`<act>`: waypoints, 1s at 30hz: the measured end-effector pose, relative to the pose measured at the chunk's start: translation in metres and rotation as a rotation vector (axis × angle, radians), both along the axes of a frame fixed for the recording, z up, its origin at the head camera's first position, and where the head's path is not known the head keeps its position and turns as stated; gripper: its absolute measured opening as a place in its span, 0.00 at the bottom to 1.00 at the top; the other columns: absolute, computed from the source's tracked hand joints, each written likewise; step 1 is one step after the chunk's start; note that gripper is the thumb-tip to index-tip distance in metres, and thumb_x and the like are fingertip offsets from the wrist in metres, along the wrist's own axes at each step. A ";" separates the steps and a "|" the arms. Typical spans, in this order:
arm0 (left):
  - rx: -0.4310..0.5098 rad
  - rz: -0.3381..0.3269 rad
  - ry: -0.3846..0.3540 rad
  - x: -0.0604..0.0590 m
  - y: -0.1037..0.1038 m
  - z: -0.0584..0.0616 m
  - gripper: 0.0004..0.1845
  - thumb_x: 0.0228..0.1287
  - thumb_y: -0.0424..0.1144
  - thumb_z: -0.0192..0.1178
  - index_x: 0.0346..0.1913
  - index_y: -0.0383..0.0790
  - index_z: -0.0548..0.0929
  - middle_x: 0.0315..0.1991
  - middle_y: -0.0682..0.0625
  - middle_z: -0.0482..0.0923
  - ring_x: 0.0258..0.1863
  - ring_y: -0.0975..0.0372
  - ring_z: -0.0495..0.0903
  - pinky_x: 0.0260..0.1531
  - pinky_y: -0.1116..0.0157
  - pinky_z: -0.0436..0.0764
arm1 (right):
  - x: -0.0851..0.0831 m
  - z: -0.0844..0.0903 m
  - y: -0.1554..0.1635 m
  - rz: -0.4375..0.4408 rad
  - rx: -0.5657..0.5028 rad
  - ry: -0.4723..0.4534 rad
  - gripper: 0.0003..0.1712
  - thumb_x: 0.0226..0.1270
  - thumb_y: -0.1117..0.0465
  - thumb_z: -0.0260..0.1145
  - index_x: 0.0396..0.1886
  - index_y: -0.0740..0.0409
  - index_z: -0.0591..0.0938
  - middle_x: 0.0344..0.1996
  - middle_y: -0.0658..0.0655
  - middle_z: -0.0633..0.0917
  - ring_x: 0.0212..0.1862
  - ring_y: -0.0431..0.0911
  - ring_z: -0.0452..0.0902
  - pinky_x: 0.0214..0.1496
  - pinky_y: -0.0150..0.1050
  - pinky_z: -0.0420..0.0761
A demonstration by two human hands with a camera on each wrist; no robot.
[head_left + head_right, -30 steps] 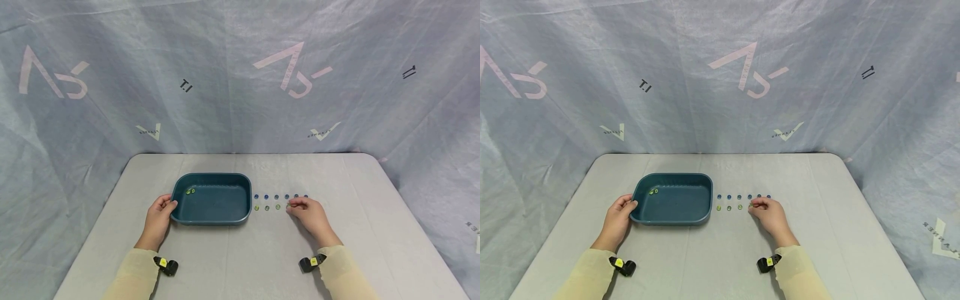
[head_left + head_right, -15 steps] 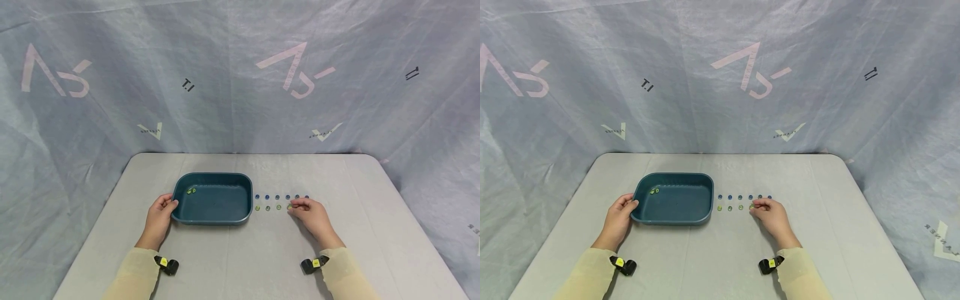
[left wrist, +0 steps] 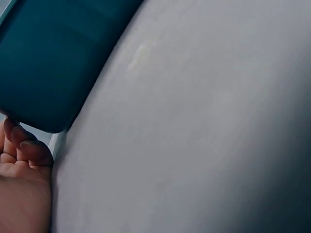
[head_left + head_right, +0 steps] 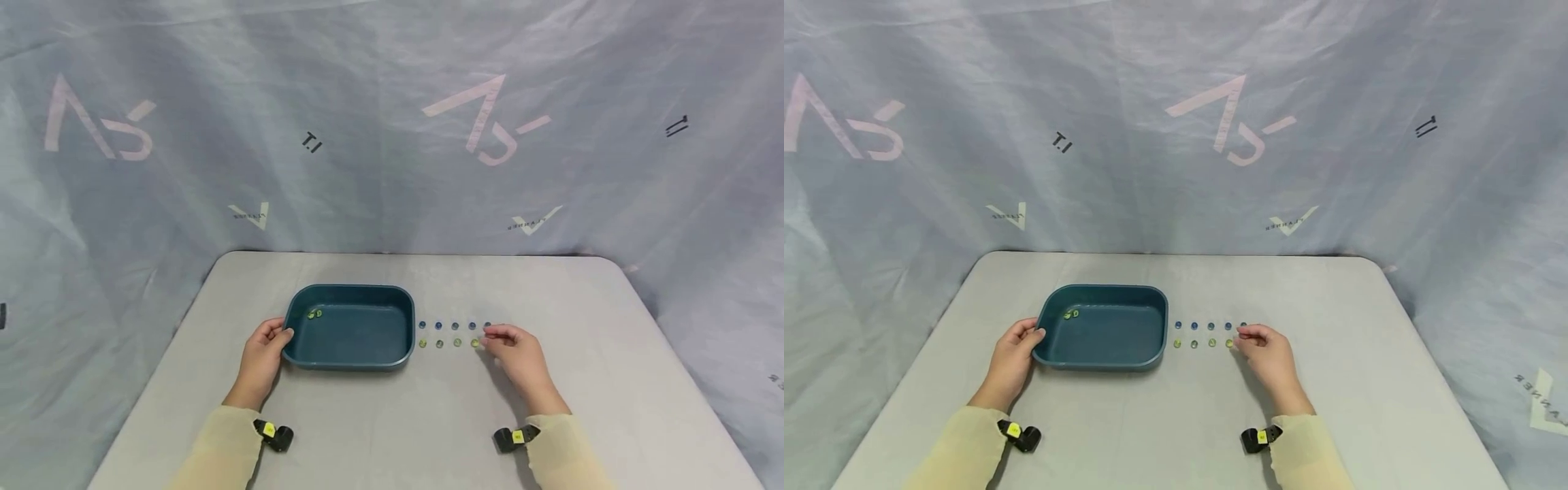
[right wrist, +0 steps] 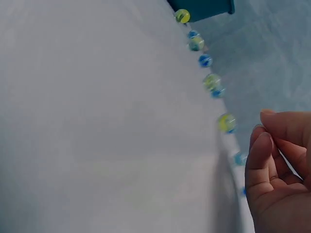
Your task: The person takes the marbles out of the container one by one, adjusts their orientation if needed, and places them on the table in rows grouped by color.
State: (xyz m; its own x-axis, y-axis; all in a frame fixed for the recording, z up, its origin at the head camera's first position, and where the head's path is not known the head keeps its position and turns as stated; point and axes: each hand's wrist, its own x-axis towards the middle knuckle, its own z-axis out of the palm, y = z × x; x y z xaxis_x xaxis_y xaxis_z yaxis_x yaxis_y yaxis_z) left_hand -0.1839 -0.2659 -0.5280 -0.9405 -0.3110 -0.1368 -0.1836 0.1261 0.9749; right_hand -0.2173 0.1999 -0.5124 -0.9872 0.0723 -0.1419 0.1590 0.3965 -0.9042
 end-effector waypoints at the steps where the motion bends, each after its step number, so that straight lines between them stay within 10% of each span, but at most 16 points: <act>1: 0.000 -0.003 0.001 0.000 0.001 -0.001 0.20 0.77 0.41 0.59 0.64 0.33 0.76 0.54 0.37 0.78 0.48 0.58 0.76 0.45 0.71 0.77 | 0.002 0.004 0.000 -0.002 0.009 0.011 0.16 0.69 0.61 0.73 0.54 0.62 0.87 0.44 0.58 0.88 0.41 0.44 0.83 0.40 0.33 0.81; 11: -0.025 0.012 -0.017 0.003 -0.001 -0.006 0.19 0.77 0.42 0.59 0.63 0.35 0.76 0.52 0.40 0.77 0.47 0.58 0.75 0.43 0.70 0.77 | 0.012 0.040 -0.032 0.094 -0.059 0.122 0.13 0.68 0.63 0.73 0.50 0.62 0.87 0.40 0.57 0.88 0.41 0.45 0.84 0.43 0.37 0.83; 30: -0.047 0.003 -0.016 -0.001 -0.001 -0.003 0.20 0.77 0.44 0.59 0.63 0.35 0.77 0.51 0.41 0.78 0.47 0.57 0.75 0.43 0.70 0.77 | 0.007 0.045 -0.116 0.315 -0.108 0.187 0.09 0.65 0.68 0.74 0.45 0.60 0.89 0.37 0.51 0.87 0.38 0.45 0.81 0.40 0.36 0.81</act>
State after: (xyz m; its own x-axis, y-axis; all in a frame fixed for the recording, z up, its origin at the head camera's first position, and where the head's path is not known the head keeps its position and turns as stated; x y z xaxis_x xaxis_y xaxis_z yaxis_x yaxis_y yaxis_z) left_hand -0.1853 -0.2664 -0.5307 -0.9372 -0.3207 -0.1372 -0.1999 0.1715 0.9647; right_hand -0.2101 0.0840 -0.4671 -0.9682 -0.2446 0.0528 -0.1276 0.3008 -0.9451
